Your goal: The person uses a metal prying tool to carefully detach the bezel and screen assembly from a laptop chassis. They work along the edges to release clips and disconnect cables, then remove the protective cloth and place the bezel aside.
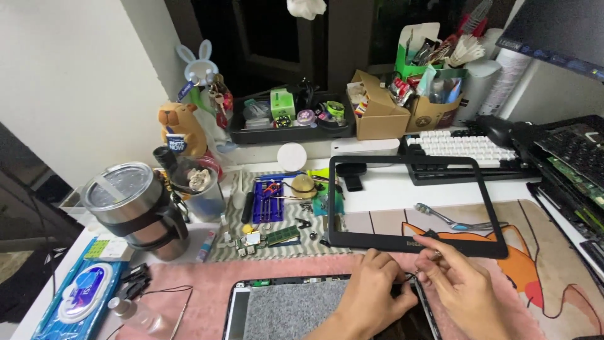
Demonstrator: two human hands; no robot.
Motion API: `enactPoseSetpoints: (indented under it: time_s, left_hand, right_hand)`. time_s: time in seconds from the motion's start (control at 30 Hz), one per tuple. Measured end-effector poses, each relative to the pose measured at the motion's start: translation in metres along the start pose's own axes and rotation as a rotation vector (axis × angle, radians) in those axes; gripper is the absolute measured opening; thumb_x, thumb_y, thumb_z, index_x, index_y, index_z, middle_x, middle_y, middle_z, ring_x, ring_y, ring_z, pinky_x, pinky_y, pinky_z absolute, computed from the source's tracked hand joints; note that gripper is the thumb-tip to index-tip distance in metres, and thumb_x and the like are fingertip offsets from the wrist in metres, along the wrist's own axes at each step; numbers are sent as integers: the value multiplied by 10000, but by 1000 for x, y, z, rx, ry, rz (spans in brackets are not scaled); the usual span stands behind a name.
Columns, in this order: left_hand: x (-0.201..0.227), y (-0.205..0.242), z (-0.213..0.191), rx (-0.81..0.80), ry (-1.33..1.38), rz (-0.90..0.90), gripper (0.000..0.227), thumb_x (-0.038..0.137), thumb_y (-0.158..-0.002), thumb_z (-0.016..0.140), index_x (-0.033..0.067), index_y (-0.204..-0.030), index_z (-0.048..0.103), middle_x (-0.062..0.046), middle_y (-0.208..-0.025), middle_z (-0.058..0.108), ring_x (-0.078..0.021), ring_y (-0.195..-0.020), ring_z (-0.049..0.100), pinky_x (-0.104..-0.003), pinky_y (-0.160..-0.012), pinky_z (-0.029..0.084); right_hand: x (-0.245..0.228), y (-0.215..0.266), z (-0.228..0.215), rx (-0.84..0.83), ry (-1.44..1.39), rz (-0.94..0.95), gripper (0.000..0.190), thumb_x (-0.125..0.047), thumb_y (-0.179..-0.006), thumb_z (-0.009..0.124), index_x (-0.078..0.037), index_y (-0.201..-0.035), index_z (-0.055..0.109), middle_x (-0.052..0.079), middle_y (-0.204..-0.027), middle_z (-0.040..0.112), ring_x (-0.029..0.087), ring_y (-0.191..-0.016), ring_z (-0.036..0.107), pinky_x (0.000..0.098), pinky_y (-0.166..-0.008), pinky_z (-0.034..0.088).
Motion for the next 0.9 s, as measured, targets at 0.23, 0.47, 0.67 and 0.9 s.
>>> enactPoseSetpoints:
  time_s: [0.23, 0.47, 0.67, 0.9]
  left_hand:
    - [-3, 3, 6, 36, -73, 48, 106, 125, -849, 792, 60, -856, 709, -96, -878, 706, -347, -942, 625, -514, -868, 469]
    - [-5, 4, 9, -30, -103, 84, 202, 197, -894, 788, 17, -936, 708, -145, -948, 711, -384, -968, 592, -542, -846, 454]
    - [-6, 4, 9, -65, -163, 113, 294, 234, -890, 822, -21, -1009, 738, -200, -1045, 761, -413, -1039, 612, -541, -872, 455]
    - [-6, 1, 4, -63, -151, 134, 301, 257, -890, 851, 10, -1012, 732, -198, -1035, 738, -427, -1003, 597, -613, -855, 470]
  right_hand:
    - [-6, 3, -2, -5, 22, 36, 542, -126, -982, 817, -162, -1523, 827, 33, -1021, 864, 97, -682, 793, 194, -759, 668]
    - [-19, 3, -2, -54, 148, -113, 492, -192, -993, 783, -198, -1484, 817, 20, -1048, 913, 90, -880, 908, 211, -842, 696]
    - [-23, 1, -1, -70, 216, -305, 502, -190, -1018, 755, -168, -1519, 764, 0, -1059, 889, 83, -905, 858, 228, -889, 690]
    - [-36, 0, -1, -90, 231, -354, 451, -192, -1053, 749, -93, -1493, 758, 50, -1235, 871, 149, -1021, 826, 281, -935, 653]
Point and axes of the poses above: each hand's wrist, its own y-axis away from the middle knuckle, its own z-axis out of the palm, x = y × z, the point moved 1 cm from there along -y, towards the middle knuckle
